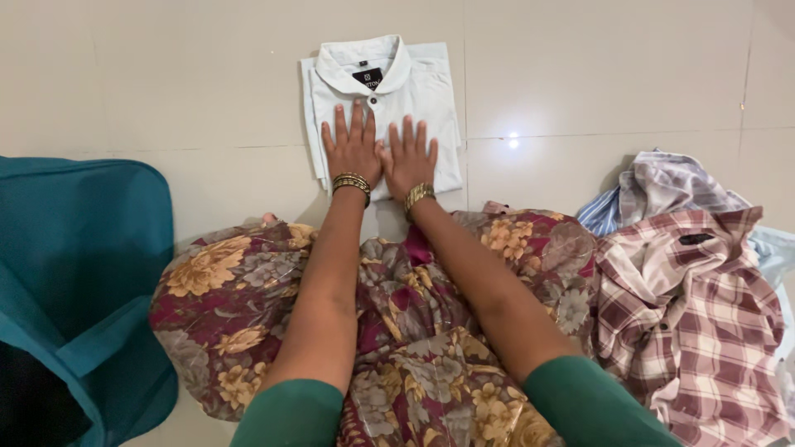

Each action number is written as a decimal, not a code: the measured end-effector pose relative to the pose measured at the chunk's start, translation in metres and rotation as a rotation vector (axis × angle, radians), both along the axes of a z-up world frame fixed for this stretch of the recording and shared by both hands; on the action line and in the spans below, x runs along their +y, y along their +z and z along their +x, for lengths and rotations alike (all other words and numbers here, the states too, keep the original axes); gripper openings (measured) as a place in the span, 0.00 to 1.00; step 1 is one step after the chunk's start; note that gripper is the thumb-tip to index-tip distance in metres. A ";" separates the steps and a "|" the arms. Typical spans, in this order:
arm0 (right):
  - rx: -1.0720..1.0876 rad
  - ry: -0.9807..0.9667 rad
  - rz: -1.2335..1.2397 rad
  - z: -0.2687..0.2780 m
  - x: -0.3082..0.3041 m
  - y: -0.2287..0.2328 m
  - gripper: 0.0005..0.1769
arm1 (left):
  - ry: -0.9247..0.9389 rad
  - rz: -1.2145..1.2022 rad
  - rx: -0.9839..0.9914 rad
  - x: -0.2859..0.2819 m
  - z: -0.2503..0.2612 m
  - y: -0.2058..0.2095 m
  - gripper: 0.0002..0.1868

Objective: The person folds a white shirt and places it inside a blue bag on the floor, then begins handling other shirts.

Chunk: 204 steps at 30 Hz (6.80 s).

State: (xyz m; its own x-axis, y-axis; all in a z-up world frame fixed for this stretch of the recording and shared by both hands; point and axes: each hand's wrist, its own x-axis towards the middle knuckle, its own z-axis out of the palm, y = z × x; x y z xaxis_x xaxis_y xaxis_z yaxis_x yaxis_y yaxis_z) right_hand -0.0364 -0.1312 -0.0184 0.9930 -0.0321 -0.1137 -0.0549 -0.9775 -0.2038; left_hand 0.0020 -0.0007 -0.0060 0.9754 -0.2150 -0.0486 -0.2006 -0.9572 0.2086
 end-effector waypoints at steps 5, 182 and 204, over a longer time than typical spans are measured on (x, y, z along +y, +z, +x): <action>0.085 0.178 0.001 -0.019 -0.007 0.007 0.40 | -0.032 -0.028 0.005 0.007 0.005 -0.001 0.36; 0.474 0.860 0.559 -0.130 0.415 0.157 0.34 | 0.699 0.159 -0.160 0.527 -0.190 0.142 0.22; -0.608 1.264 0.224 -0.196 0.346 0.268 0.01 | 0.262 -0.342 0.558 0.517 -0.174 0.027 0.58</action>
